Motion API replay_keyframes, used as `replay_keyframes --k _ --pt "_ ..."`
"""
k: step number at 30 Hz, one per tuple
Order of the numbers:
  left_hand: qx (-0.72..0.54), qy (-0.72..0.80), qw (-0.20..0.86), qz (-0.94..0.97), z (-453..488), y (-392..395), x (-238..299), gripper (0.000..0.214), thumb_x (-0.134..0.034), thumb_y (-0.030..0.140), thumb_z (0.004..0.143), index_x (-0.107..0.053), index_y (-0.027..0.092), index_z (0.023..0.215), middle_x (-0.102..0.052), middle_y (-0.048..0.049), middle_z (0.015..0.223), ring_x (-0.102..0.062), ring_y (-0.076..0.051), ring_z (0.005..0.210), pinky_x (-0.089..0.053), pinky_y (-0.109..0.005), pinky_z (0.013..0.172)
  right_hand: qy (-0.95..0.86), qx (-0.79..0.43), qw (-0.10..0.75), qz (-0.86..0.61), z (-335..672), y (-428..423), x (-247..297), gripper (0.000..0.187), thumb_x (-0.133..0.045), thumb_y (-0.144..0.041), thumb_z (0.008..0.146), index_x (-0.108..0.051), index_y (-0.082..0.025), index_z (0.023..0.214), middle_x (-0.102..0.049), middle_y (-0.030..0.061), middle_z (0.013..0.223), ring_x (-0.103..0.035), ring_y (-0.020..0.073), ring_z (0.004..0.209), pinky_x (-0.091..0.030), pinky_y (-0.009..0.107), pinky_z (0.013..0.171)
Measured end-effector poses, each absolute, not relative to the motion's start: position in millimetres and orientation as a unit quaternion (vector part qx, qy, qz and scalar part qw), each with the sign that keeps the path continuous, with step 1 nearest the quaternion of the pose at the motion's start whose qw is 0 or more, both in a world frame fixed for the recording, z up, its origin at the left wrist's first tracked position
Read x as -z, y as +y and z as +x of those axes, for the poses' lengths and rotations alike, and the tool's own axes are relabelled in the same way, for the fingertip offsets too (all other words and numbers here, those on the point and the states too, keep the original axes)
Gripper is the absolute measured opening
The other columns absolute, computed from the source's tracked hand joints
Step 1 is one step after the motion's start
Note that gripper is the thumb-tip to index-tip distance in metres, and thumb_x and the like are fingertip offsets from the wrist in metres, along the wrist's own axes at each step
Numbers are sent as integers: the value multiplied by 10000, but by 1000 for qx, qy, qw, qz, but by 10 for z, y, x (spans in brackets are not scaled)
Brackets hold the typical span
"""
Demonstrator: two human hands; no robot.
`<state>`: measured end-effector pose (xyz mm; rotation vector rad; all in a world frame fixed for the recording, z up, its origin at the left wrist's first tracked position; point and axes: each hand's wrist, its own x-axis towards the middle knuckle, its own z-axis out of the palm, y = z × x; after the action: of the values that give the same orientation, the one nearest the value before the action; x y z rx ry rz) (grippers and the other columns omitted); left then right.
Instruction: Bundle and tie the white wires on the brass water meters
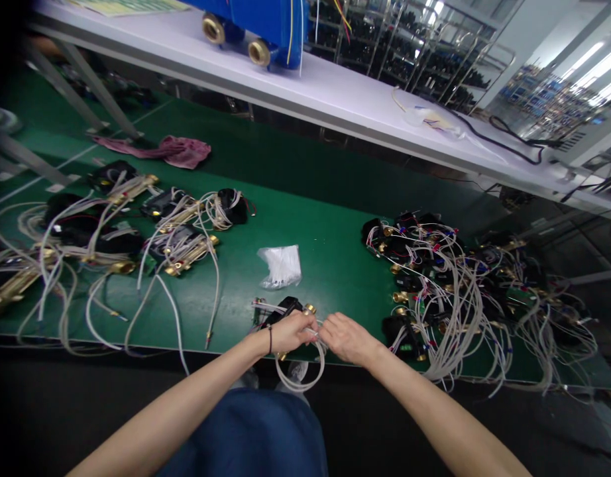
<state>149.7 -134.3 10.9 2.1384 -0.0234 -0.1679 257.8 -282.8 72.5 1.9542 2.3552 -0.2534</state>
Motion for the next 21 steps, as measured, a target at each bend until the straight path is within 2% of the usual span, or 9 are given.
replay_keyframes --k 2,5,8,10,12,14,16,18,21 --pt "51 -2 444 894 1484 -1380 -98 100 -521 260 770 -563 190 828 -611 1 673 -555 -162 731 -367 -280 772 677 157 -23 718 2533 -2788 -685 189 -385 -116 827 -574 -120 818 -584 87 742 -519 182 721 -395 315 670" --pt "27 -4 408 912 1460 -1439 -86 113 -485 246 792 -547 181 860 -623 -34 760 -559 -189 792 -334 -332 828 458 324 -134 817 2490 -2733 -560 210 -404 -146 796 -566 -125 664 -576 55 611 -522 145 576 -378 257 556" --pt "20 -19 395 918 1443 -1461 -89 113 -459 219 802 -536 173 871 -634 -45 795 -564 -189 781 -300 -362 860 376 425 -162 807 2478 -2739 -471 256 -398 -166 795 -548 -122 592 -559 29 518 -495 111 451 -354 216 454" --pt "31 -16 398 917 1442 -1456 -91 112 -461 231 802 -543 180 858 -632 -40 775 -557 -186 762 -297 -366 859 397 413 -164 803 2477 -2796 -486 251 -383 -197 826 -564 -120 670 -578 30 551 -509 112 467 -375 216 464" --pt "41 -6 406 913 1451 -1448 -84 111 -469 250 798 -555 191 837 -628 -34 762 -545 -191 781 -300 -362 854 467 316 -147 813 2479 -2877 -546 200 -407 -241 843 -567 -122 826 -607 53 672 -556 146 598 -420 252 561" --pt "45 4 413 909 1467 -1447 -73 107 -477 250 792 -561 198 832 -625 -29 762 -535 -194 808 -305 -354 850 569 177 -85 798 2482 -2947 -604 189 -463 -282 835 -536 -133 924 -600 84 799 -560 196 757 -426 311 677" --pt "48 7 419 907 1482 -1453 -65 107 -488 244 784 -562 196 846 -623 -27 762 -534 -191 809 -310 -347 850 641 98 -12 761 2481 -2980 -618 164 -471 -292 841 -529 -145 884 -581 97 821 -544 218 804 -409 337 720" --pt "54 5 421 905 1489 -1459 -69 110 -496 242 780 -559 191 854 -623 -27 760 -535 -185 795 -316 -344 851 650 107 -3 752 2468 -2970 -571 172 -421 -275 867 -527 -157 801 -573 76 763 -540 194 737 -401 311 688" --pt "56 -1 417 907 1480 -1463 -91 115 -484 238 788 -559 189 859 -625 -32 778 -533 -182 797 -324 -340 849 521 247 -135 806 2420 -2905 -434 301 -329 -282 888 -518 -160 689 -535 17 620 -491 128 558 -369 238 550"
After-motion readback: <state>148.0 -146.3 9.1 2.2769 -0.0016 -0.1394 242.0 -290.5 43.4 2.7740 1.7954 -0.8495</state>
